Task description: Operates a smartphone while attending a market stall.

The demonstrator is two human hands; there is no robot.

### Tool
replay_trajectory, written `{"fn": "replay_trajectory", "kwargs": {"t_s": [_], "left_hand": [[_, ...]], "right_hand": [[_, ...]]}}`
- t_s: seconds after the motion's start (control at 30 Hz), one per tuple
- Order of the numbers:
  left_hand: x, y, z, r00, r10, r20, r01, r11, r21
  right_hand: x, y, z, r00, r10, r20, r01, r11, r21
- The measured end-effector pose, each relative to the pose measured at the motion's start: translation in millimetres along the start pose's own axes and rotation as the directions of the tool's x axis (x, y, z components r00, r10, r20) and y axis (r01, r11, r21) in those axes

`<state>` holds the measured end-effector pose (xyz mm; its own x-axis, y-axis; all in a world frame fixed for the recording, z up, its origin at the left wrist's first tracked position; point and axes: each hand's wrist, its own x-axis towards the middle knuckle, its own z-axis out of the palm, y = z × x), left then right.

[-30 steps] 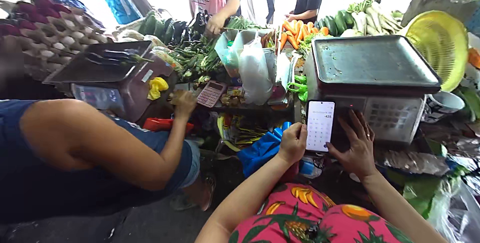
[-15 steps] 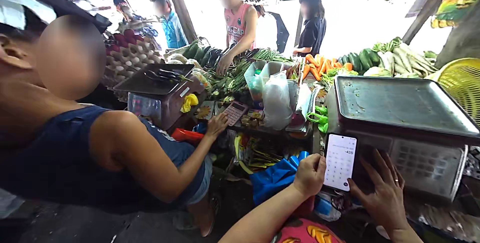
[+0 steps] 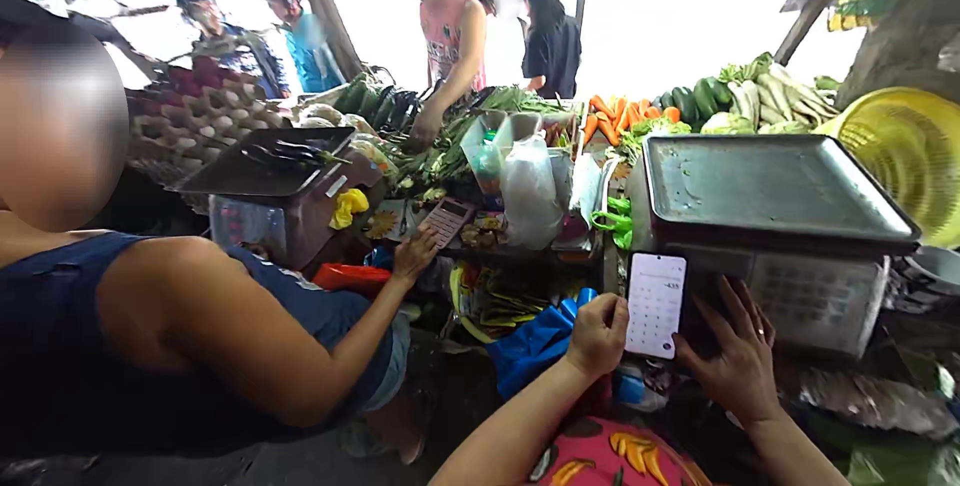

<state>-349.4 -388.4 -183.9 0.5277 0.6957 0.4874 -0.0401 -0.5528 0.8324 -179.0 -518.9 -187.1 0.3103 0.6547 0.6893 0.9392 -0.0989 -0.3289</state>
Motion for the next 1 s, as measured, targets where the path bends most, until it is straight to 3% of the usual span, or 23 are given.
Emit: {"fn": "replay_trajectory", "kwargs": {"t_s": [0.33,0.47,0.5,0.57,0.63,0.7,0.8,0.93,1.0], "left_hand": [[-2.2,-3.2,1.5,1.000,-0.012,-0.006,0.012,0.999,-0.030],[2.2,-0.9,-13.4,0.967,-0.223,0.120,0.244,0.946,-0.213],[4.7,-5.9,-22.5,0.955,-0.270,0.123,0.287,0.944,-0.160],[11.0,-26.4,-47.4,0.944,-0.323,0.073,0.312,0.941,0.132],[16.8,-50.7,-77.1,0.874,-0.477,0.093,0.387,0.799,0.459],[19.4,-73.1,-99.2,0.750,-0.658,0.067,0.462,0.594,0.658],[16.4,-107.7,-115.9,0.679,-0.733,0.027,0.452,0.447,0.772],[14.3,-130.2,-126.8,0.646,-0.753,0.123,0.372,0.452,0.810],[17.2,-125.8,-126.4,0.578,-0.796,0.179,0.364,0.448,0.817]], "right_hand": [[-1.0,-33.6,-15.0,0.993,0.095,0.069,-0.103,0.987,0.122],[-7.7,-52.8,-17.3,0.999,-0.029,0.040,0.019,0.972,0.233],[-7.5,-55.2,-19.0,0.997,-0.058,0.043,0.045,0.965,0.259],[-4.9,-55.4,-24.5,0.993,-0.104,0.049,0.085,0.953,0.289],[-1.7,-52.7,-29.6,0.991,-0.125,0.041,0.107,0.947,0.302],[0.9,-49.9,-33.9,0.989,-0.139,0.039,0.120,0.942,0.314],[3.7,-48.1,-36.8,0.987,-0.155,0.038,0.135,0.936,0.324],[10.3,-51.4,-34.1,0.977,-0.209,0.045,0.179,0.914,0.365],[12.0,-51.4,-31.5,0.973,-0.220,0.062,0.182,0.908,0.377]]}}
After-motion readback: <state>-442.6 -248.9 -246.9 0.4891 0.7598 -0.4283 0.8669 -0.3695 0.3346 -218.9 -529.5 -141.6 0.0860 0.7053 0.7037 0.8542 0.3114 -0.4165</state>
